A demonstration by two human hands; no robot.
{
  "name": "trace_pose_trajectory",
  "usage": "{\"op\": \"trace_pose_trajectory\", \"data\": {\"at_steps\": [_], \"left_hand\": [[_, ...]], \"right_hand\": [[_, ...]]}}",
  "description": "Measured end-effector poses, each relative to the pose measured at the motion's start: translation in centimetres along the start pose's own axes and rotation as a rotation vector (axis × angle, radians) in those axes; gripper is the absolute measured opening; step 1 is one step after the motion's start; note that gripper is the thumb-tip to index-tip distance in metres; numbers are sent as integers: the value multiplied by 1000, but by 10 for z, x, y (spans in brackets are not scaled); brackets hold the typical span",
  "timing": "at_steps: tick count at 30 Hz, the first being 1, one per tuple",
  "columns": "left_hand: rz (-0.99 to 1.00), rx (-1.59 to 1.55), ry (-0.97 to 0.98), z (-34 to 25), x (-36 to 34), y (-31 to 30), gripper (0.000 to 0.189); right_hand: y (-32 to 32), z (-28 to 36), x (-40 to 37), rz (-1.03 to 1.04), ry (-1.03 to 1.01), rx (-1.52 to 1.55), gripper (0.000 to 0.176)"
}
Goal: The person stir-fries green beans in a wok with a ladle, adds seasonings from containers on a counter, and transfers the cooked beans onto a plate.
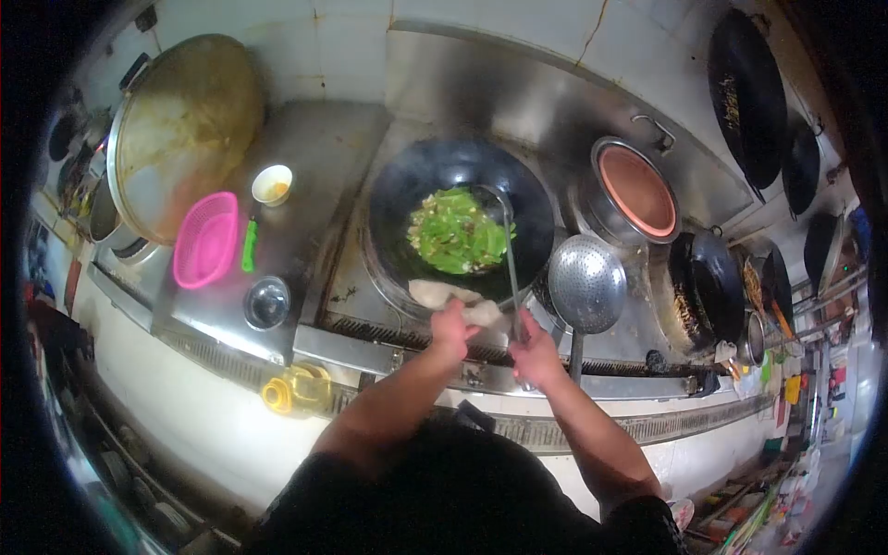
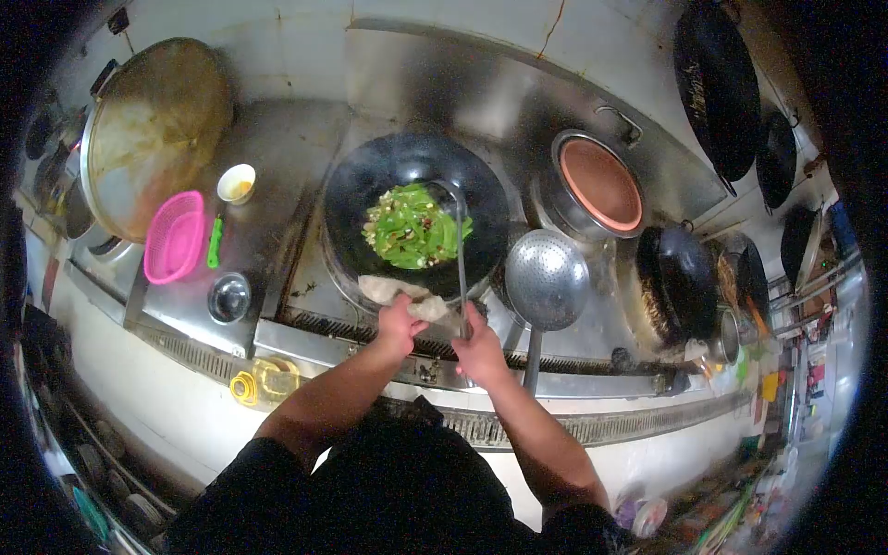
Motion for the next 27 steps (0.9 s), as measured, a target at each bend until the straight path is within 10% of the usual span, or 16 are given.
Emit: {"op": "trace_pose_trajectory", "data": {"at_steps": [6, 13, 27], "left_hand": [[-59, 52, 36, -2, -8, -3, 36], [-73, -39, 41, -9, -17, 5, 34], [83, -155, -82, -8, -4, 6, 17]], "right_hand": [[-23, 30, -16, 313, 129, 96, 74], [0, 15, 0, 88, 6, 54, 74], [-34, 29, -18, 286, -40, -162, 73]]}}
Point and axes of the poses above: each hand's wrist, its own x-axis towards the middle knuckle, its own y-axis out of the palm, z = x × y, the point moved 1 cm from there along x, towards the middle knuckle, and after that the axes turned 11 degrees about -z, right-handed, at the moved point
